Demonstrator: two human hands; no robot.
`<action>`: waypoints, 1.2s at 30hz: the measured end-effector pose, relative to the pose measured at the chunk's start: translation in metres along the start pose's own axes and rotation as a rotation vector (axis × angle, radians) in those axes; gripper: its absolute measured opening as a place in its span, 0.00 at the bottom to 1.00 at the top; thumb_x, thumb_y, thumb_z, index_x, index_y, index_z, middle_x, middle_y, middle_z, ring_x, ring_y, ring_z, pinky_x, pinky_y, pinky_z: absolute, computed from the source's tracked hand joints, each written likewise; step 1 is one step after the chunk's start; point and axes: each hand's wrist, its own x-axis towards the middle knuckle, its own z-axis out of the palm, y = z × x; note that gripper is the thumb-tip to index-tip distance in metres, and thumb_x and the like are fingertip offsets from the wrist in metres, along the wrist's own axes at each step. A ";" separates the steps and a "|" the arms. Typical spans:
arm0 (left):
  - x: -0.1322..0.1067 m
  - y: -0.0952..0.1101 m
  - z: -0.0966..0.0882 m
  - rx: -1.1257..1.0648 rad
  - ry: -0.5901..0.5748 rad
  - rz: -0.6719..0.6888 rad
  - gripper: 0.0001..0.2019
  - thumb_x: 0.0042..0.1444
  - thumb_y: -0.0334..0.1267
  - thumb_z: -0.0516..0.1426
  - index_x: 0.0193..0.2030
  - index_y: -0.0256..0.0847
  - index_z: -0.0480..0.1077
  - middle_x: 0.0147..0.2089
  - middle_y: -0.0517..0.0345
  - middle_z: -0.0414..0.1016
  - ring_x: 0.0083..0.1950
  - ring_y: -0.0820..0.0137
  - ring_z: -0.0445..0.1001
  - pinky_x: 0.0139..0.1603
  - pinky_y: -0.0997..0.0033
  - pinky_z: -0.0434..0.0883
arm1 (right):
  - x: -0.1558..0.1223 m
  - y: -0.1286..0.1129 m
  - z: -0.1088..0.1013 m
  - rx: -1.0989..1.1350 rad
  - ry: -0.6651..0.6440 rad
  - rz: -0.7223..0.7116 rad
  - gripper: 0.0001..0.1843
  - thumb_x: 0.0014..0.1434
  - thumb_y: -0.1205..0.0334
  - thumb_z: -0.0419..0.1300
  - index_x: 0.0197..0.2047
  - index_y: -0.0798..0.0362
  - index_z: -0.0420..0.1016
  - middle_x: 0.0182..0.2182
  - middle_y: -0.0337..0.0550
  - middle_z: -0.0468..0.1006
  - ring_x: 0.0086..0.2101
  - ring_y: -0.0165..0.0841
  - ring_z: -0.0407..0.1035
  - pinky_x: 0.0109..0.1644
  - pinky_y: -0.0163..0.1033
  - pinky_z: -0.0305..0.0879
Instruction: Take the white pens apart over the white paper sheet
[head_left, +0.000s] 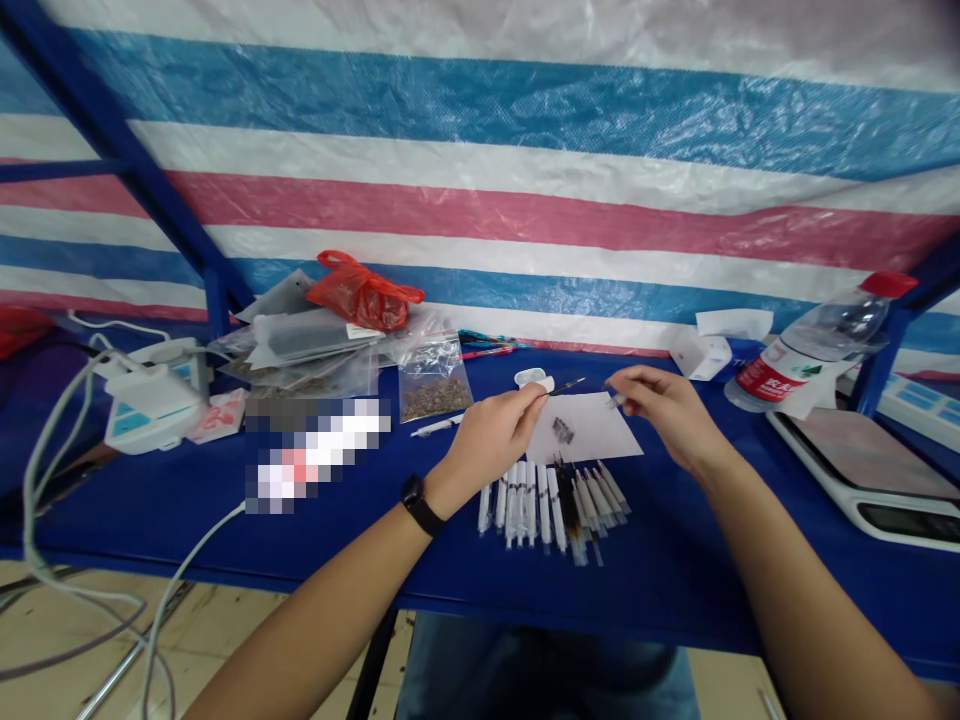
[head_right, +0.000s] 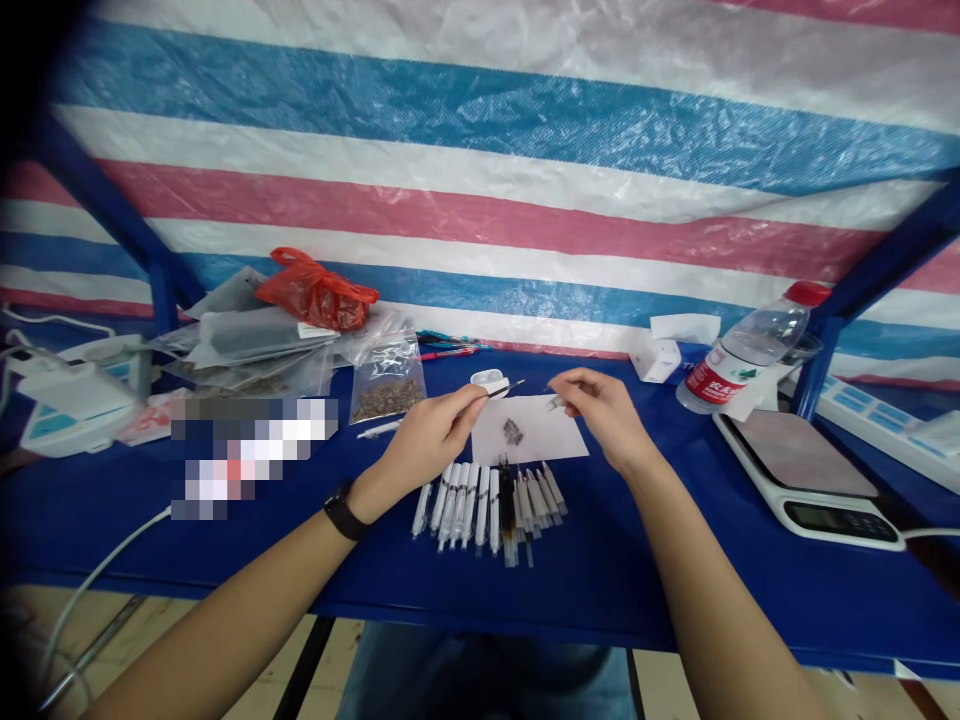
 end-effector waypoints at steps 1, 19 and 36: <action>0.000 -0.001 -0.001 -0.001 0.012 -0.005 0.15 0.74 0.42 0.44 0.51 0.42 0.70 0.29 0.61 0.73 0.28 0.69 0.73 0.28 0.74 0.56 | 0.001 0.001 -0.003 -0.110 -0.058 -0.001 0.17 0.42 0.46 0.71 0.28 0.52 0.80 0.24 0.40 0.75 0.25 0.31 0.64 0.32 0.39 0.61; 0.002 0.000 -0.002 -0.017 0.007 -0.034 0.13 0.73 0.41 0.45 0.49 0.42 0.70 0.22 0.66 0.63 0.23 0.71 0.66 0.27 0.74 0.53 | -0.001 0.006 0.005 -0.181 -0.178 -0.040 0.23 0.47 0.39 0.69 0.34 0.52 0.83 0.28 0.42 0.78 0.28 0.32 0.65 0.32 0.39 0.60; 0.001 0.007 0.004 -0.173 -0.101 -0.027 0.13 0.71 0.43 0.46 0.48 0.42 0.67 0.19 0.70 0.56 0.20 0.72 0.62 0.27 0.74 0.54 | -0.019 0.003 0.043 0.201 -0.050 0.042 0.22 0.41 0.41 0.74 0.32 0.48 0.79 0.27 0.38 0.73 0.26 0.29 0.59 0.32 0.40 0.60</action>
